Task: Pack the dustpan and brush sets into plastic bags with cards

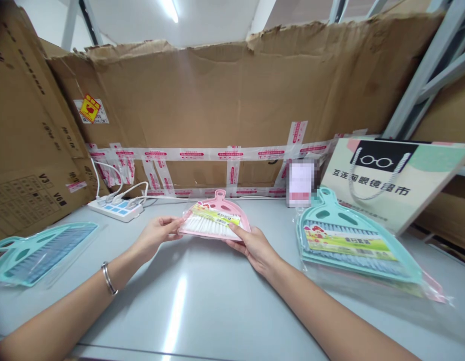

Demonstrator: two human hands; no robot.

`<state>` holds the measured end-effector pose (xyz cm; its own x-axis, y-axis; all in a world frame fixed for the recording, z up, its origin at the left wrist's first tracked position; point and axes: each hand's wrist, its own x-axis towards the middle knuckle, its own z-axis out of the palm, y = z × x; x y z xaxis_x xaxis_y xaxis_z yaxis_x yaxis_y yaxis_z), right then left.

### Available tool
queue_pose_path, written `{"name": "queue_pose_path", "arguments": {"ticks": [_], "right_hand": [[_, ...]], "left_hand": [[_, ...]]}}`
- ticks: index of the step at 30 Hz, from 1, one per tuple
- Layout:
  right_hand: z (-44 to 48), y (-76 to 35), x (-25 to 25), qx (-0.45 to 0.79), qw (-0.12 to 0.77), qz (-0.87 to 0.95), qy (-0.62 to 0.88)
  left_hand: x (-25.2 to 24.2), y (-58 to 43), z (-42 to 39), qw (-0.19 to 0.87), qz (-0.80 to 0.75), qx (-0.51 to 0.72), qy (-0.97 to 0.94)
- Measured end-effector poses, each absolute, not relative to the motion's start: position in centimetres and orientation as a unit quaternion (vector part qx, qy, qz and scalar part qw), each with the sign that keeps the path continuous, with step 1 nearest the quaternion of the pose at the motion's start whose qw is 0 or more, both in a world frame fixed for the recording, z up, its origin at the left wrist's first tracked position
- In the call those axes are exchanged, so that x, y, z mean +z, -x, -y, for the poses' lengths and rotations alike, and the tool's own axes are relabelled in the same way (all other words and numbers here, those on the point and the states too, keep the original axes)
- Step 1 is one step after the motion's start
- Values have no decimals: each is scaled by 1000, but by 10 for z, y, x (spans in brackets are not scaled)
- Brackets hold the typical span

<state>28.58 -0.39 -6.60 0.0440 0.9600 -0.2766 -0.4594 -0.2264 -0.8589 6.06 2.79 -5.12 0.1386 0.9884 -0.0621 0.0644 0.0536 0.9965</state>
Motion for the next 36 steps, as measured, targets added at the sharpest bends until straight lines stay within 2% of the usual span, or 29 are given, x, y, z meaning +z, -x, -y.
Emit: {"name": "queue_pose_path", "arguments": {"ticks": [3,8,14,18,23,27,32,36], "right_hand": [[2,-287,-69,634,551,274,469],[-1,-288,-70,644,545,273,462],[2,-292,-65,709,503,282,406],[0,-294,-67,702,517,266,412],[-5,-293,-70,665,560,208,448],[-5,-293,-67,622,581,194,487],[-4,-290,-70,609,577,222,496],[-2,-287,-72,604,564,289,484]], "left_hand": [[-51,-64,-25,508,-513,444,-530],[-52,-65,-24,568,-479,433,-511],[-59,-64,-29,563,-502,471,-457],[-57,-67,-27,528,-513,479,-477],[-48,-67,-25,496,-515,430,-551],[-47,-60,-25,494,-442,429,-614],[-58,-61,-21,441,-332,339,-762],[-64,-69,-20,361,-396,424,-730]]}}
